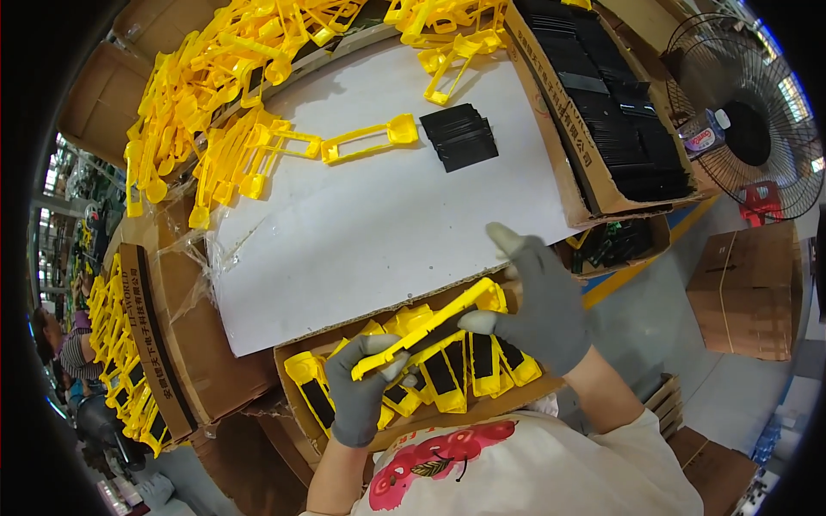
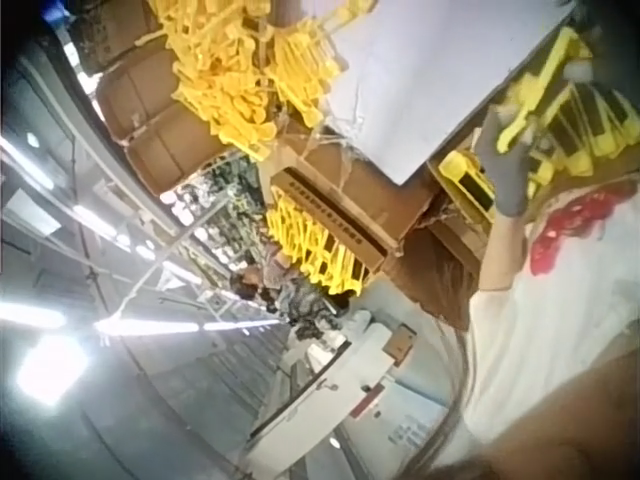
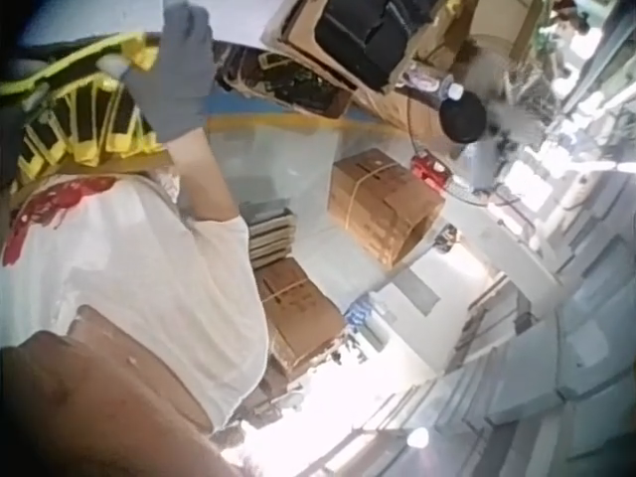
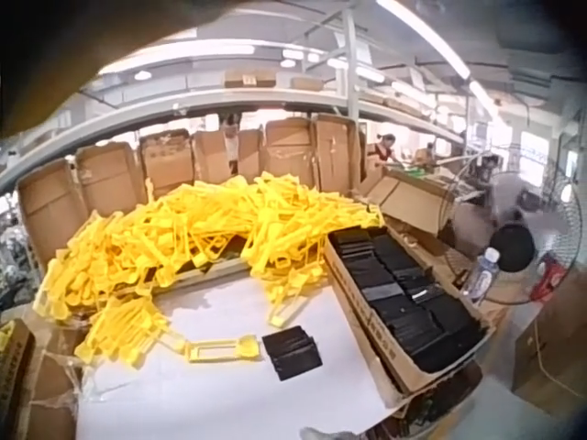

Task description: Assembling solar-powered garden lights by attaching solar panels to yellow plastic housings.

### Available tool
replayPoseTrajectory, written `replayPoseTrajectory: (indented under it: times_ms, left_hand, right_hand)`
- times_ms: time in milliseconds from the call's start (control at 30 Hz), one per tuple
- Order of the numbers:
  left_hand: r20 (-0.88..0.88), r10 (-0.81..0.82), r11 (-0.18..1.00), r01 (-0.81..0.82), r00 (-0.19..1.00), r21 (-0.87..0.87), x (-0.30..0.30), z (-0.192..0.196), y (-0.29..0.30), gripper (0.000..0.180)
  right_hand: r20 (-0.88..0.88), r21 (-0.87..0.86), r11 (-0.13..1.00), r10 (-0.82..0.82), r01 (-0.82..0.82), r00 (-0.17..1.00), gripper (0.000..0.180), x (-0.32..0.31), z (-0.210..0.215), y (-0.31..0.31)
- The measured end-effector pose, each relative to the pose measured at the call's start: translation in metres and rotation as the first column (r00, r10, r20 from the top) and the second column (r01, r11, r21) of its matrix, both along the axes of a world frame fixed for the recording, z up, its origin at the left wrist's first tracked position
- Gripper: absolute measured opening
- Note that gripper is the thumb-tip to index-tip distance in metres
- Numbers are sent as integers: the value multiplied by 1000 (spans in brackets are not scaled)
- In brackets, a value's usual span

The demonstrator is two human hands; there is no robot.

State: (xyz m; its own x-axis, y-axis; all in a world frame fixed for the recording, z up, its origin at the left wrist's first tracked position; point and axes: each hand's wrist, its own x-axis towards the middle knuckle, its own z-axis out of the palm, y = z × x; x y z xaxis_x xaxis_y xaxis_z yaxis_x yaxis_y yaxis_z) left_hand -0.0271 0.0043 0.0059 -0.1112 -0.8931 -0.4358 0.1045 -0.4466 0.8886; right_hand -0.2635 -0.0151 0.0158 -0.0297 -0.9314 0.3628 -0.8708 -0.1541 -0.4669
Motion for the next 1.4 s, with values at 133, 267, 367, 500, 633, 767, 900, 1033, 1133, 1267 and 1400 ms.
replayPoseTrajectory:
  times_ms: [133, 267, 367, 500, 633, 767, 900, 1033, 1133, 1267, 1400]
  left_hand:
    - [40, -123, 991, 121, 992, 56, -3, -1, 7, 16]
    - [16, -199, 974, 196, 980, 113, -6, -6, 21, 16]
    - [44, -338, 922, 321, 940, 216, -4, -9, 5, 17]
    - [169, -738, 656, 638, 653, 403, 2, 0, -49, 20]
    - [858, -488, 438, 895, 160, 81, -16, -12, -57, 45]
    - [961, -201, 456, 887, 188, -78, -36, 3, -117, 34]
    - [966, 184, 311, 922, 179, -231, -48, 1, -240, 56]
    - [965, 235, 100, 984, 119, -145, -72, -36, -318, 77]
    - [979, 109, 171, 974, -172, 152, -83, -53, -333, 80]
    - [969, 185, 91, 984, -166, 152, -78, -49, -318, 69]
    - [976, 53, 211, 952, 213, -220, -50, -34, -300, 61]
  right_hand:
    - [536, 482, 783, 91, -392, 839, 33, -15, -32, 24]
    - [447, 496, 827, 19, -265, 894, 28, -8, -36, 60]
    - [383, 520, 828, -8, -209, 924, 38, -11, -39, 79]
    - [349, 729, 611, 57, -309, 935, 55, -31, -24, 73]
    - [269, 652, 749, -80, -121, 960, 55, -37, -11, 42]
    - [229, 274, 962, -52, -13, 972, 36, -58, -37, -7]
    - [-26, 164, 986, -8, 12, 1000, 22, -66, -48, -93]
    - [-193, 35, 999, 20, -14, 981, 26, -75, -82, -157]
    - [-241, 147, 989, 55, -19, 969, 26, -75, -90, -173]
    - [-235, 247, 968, 93, -33, 968, 28, -79, -89, -173]
    - [-142, 349, 937, 39, 13, 989, 29, -80, -77, -166]
